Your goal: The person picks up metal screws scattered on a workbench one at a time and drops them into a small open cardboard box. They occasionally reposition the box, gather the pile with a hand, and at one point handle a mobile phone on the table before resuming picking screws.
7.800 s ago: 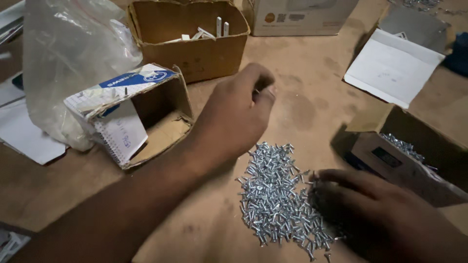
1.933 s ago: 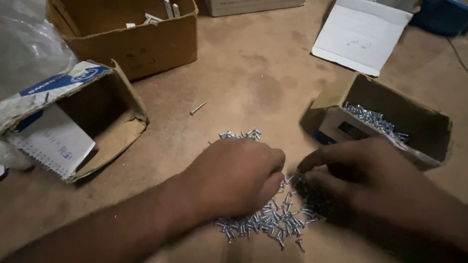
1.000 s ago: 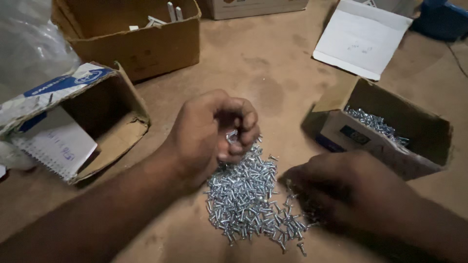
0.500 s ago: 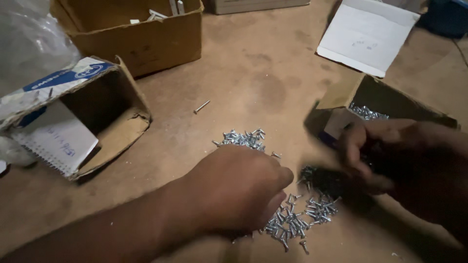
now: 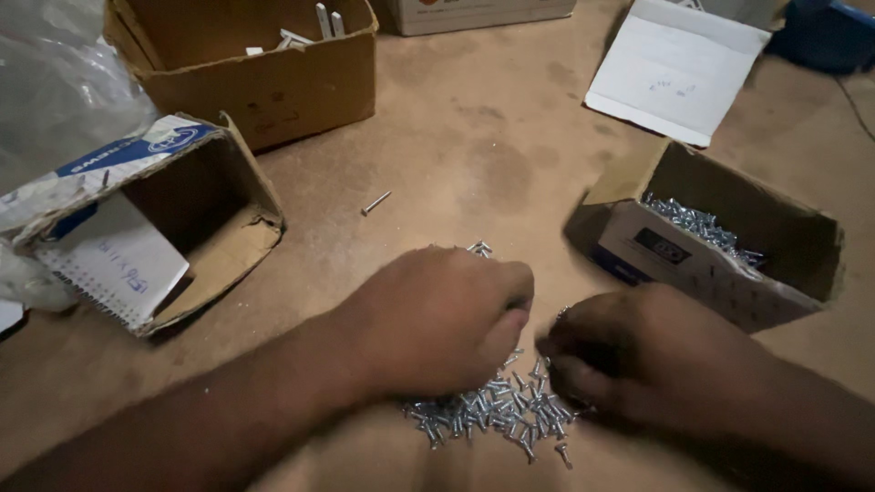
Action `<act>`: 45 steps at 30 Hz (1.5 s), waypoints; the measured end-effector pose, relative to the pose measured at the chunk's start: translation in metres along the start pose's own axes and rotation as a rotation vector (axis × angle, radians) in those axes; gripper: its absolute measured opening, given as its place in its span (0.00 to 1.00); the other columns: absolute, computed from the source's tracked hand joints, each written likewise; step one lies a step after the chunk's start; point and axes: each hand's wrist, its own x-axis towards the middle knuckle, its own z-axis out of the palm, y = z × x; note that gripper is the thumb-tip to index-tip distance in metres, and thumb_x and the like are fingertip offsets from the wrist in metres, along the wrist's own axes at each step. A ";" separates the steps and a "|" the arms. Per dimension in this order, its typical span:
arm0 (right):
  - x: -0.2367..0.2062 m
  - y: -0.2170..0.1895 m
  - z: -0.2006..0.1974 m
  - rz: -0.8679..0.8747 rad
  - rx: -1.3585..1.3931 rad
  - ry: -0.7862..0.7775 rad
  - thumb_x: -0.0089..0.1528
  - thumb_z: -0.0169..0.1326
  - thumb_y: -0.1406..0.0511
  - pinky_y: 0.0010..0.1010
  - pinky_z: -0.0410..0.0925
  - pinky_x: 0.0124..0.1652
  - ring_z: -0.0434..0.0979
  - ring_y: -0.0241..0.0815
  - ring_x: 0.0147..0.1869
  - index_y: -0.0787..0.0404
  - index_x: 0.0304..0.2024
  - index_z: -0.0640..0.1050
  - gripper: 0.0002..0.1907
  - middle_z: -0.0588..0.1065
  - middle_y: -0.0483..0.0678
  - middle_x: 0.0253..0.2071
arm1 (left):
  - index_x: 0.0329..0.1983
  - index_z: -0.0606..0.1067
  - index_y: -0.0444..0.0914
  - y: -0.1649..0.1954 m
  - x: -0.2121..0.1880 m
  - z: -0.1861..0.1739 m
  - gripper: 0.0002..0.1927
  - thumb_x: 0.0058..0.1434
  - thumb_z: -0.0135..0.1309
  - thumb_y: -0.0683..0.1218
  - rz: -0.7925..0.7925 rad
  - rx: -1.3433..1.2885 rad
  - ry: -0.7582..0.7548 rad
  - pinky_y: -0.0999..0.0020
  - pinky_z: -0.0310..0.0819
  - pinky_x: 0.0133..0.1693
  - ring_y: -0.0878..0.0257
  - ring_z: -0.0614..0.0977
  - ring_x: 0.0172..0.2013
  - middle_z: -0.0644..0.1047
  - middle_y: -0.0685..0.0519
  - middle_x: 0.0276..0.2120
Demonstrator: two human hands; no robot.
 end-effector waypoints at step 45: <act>-0.009 0.088 -0.025 -0.007 0.971 0.273 0.69 0.57 0.57 0.36 0.67 0.28 0.70 0.42 0.29 0.67 0.34 0.79 0.18 0.71 0.49 0.28 | 0.38 0.81 0.42 0.002 0.001 -0.004 0.11 0.58 0.54 0.51 -0.100 -0.007 -0.129 0.50 0.75 0.42 0.46 0.83 0.37 0.82 0.45 0.31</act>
